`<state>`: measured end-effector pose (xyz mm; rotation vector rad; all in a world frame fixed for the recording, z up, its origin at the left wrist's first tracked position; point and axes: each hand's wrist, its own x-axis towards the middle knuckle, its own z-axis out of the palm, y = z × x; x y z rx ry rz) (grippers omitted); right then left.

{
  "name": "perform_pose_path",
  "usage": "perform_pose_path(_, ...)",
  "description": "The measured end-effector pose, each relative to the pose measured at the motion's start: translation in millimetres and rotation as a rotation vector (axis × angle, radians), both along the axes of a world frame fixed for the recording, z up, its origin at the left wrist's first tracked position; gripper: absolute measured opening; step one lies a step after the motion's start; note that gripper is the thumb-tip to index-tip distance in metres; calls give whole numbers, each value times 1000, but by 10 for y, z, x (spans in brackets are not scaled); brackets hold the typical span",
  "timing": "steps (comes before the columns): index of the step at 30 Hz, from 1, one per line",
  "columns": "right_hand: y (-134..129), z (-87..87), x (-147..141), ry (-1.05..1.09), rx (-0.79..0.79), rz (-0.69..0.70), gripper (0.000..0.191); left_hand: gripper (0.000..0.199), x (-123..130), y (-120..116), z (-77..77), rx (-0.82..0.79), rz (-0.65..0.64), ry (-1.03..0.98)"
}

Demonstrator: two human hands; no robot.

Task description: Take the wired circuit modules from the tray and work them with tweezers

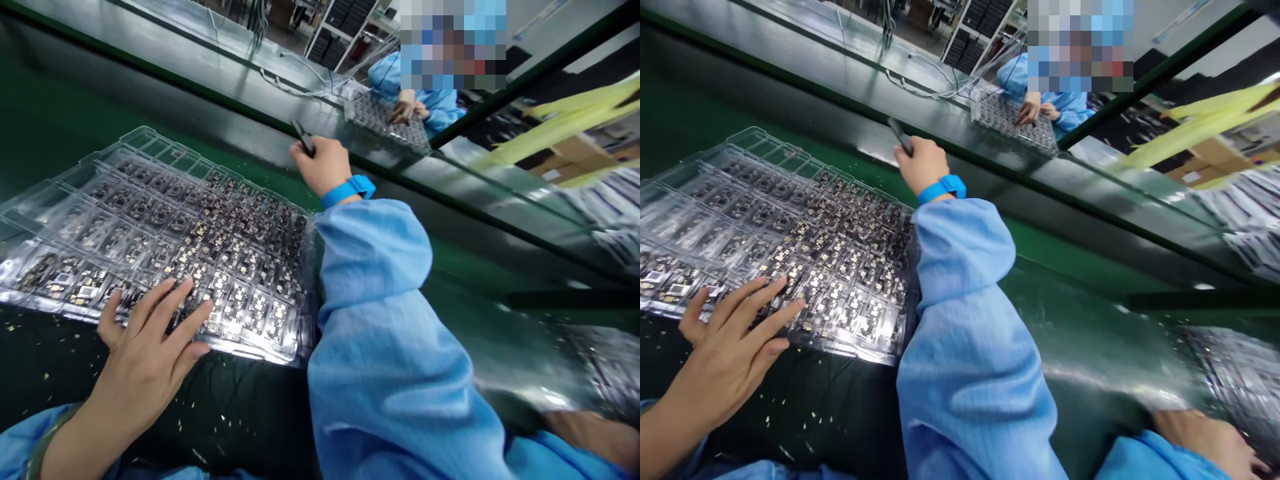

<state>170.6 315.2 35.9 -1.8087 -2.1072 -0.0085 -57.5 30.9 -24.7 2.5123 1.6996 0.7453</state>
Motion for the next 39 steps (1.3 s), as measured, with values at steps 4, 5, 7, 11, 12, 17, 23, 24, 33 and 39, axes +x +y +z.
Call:
perform_pose_path(4,135,-272,507,59,-265,-92,27,34,1,-8,-4,0,-7,-21)
perform_pose_path(5,142,-361,562,77,-329,-68,32,35,-1,-7,-10,-1,-12,-23)
perform_pose_path(7,151,-506,610,102,-415,-9,36,38,-10,-3,-25,3,-26,-20)
perform_pose_path(11,197,-588,673,122,-498,59,30,44,-31,-4,-37,-4,-47,-3)
perform_pose_path(12,212,-578,707,118,-509,64,30,45,-34,-6,-34,-9,-45,0)
perform_pose_path(17,239,-556,859,47,-543,46,16,49,-28,-12,-26,-31,-34,0)
perform_pose_path(23,184,-577,888,10,-506,-16,18,47,-21,-14,-39,-51,-26,-4)
perform_pose_path(24,161,-554,923,8,-479,-38,18,46,-22,-15,-43,-46,-22,-5)
perform_pose_path(33,-529,-42,1391,-119,-186,-277,17,51,-18,-14,-65,97,-47,-33)
perform_pose_path(39,-1345,406,1305,-92,-9,-244,14,54,95,-178,134,150,-169,-341)
